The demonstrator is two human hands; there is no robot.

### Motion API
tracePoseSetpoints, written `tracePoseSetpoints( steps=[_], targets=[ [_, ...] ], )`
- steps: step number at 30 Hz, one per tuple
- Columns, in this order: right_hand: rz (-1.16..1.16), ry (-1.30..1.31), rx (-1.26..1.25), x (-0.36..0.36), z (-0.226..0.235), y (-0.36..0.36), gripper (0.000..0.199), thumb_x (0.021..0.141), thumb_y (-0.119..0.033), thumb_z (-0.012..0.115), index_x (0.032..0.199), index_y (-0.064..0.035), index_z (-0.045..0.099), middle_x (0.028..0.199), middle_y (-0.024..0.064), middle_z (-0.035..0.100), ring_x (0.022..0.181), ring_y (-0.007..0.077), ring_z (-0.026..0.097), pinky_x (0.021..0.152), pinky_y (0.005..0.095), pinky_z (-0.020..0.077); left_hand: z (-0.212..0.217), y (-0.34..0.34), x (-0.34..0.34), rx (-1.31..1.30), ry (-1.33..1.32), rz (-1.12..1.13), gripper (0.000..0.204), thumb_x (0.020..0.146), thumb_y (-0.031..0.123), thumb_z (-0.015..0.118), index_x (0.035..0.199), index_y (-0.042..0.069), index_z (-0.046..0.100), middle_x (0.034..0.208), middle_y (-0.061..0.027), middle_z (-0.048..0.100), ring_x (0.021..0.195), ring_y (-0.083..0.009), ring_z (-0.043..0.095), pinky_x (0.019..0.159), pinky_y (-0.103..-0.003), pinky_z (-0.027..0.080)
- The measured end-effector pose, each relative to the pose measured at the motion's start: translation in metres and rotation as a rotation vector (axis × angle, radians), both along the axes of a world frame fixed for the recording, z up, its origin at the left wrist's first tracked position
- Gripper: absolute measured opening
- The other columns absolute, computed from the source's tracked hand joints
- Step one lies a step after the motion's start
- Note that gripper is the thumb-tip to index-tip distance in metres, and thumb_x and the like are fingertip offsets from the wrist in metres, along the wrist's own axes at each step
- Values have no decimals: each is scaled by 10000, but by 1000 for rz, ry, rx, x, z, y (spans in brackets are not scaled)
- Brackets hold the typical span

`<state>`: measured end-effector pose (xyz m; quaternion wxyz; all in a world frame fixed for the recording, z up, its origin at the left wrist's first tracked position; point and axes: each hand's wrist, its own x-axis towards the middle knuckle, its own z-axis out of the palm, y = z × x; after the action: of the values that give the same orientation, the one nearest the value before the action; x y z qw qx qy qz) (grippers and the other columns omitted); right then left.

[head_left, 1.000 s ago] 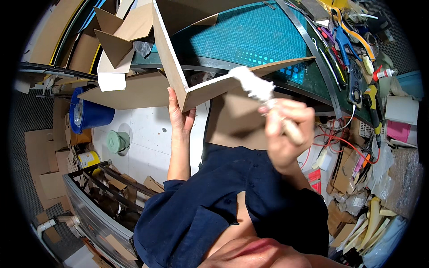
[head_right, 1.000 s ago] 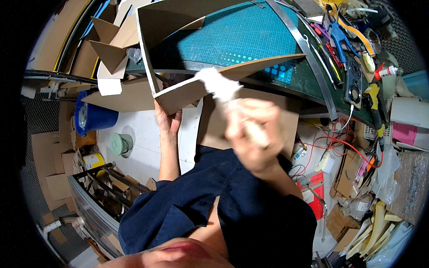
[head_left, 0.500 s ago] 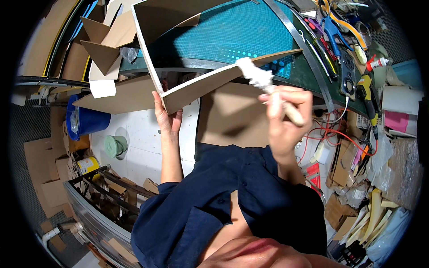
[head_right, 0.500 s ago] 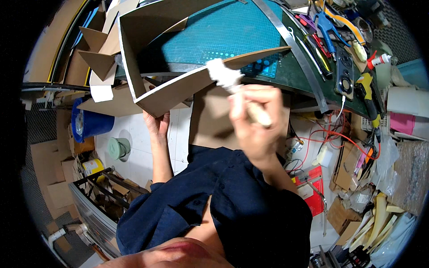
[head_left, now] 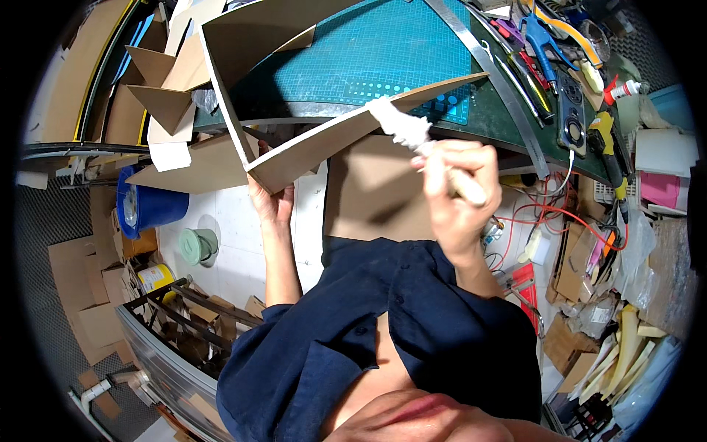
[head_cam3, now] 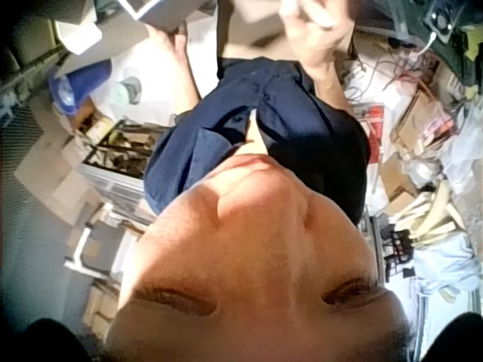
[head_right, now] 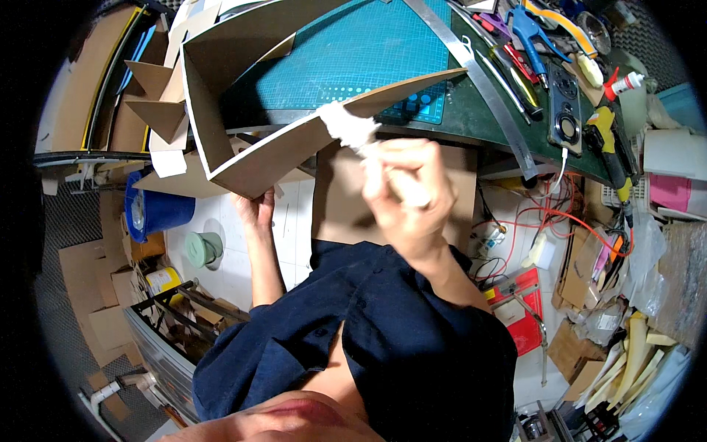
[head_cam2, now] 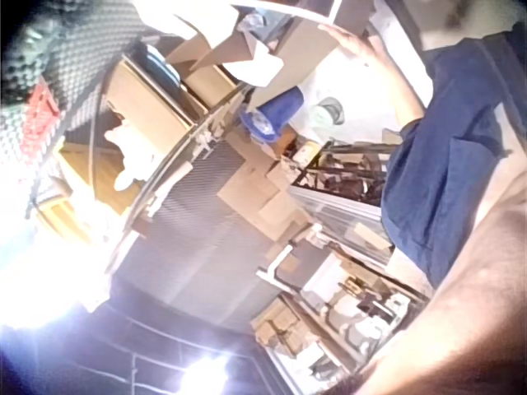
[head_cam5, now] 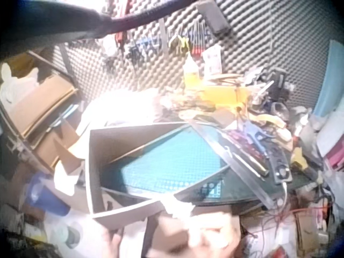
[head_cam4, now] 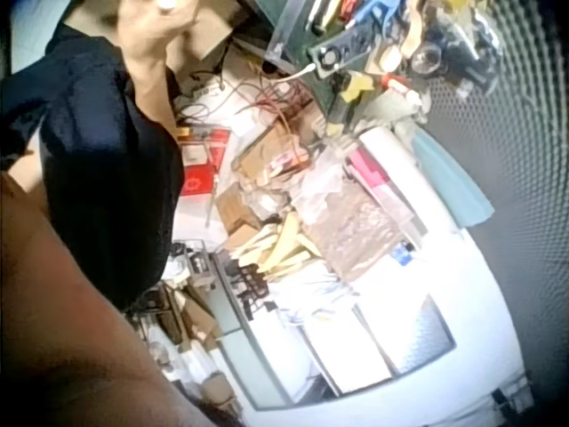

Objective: The person assembles a cardboard box by applying glue to the edges of pre-cut cardboard pieces and pressing them together to form a rectangular structure. The person handles the cardboard pieces and a glue brush throughout the process.

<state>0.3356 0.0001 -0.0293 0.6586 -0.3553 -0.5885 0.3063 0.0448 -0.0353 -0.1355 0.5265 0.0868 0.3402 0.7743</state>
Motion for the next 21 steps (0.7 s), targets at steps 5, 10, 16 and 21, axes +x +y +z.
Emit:
tracePoseSetpoints(
  steps=[5, 10, 16, 21],
  targets=[
    [-34, 191, -99, 13, -2, 17, 125, 860, 24, 634, 917, 12, 522, 861, 131, 636, 736, 155, 661, 649, 256, 530, -7, -2, -10, 66, -8, -32, 542, 894, 361, 633, 1319, 58, 487, 1251, -71, 595, 1085, -202, 614, 924, -388, 549],
    [-33, 12, -83, 20, -2, 17, 120, 888, -5, 625, 944, 7, 520, 860, 106, 656, 722, 123, 647, 656, 239, 515, 3, 1, -1, -41, -27, 61, 511, 909, 371, 612, 1294, 49, 513, 1210, -75, 619, 1047, -201, 630, 895, -372, 558],
    [9, 67, 61, 49, 62, 96, 107, 942, -64, 575, 977, 16, 512, 860, 99, 636, 756, 147, 667, 699, 244, 535, 16, 1, 1, 54, -13, -88, 461, 941, 428, 550, 1255, 90, 545, 1065, -64, 663, 947, -149, 661, 751, -286, 588],
    [302, -560, 161, 32, 148, 274, 215, 930, -186, 542, 1088, -47, 587, 951, 164, 629, 898, 282, 619, 801, 400, 482, 40, 2, 17, -153, 35, -11, 463, 890, 466, 624, 1159, 93, 576, 985, -16, 655, 842, -116, 652, 650, -227, 556]
  ],
)
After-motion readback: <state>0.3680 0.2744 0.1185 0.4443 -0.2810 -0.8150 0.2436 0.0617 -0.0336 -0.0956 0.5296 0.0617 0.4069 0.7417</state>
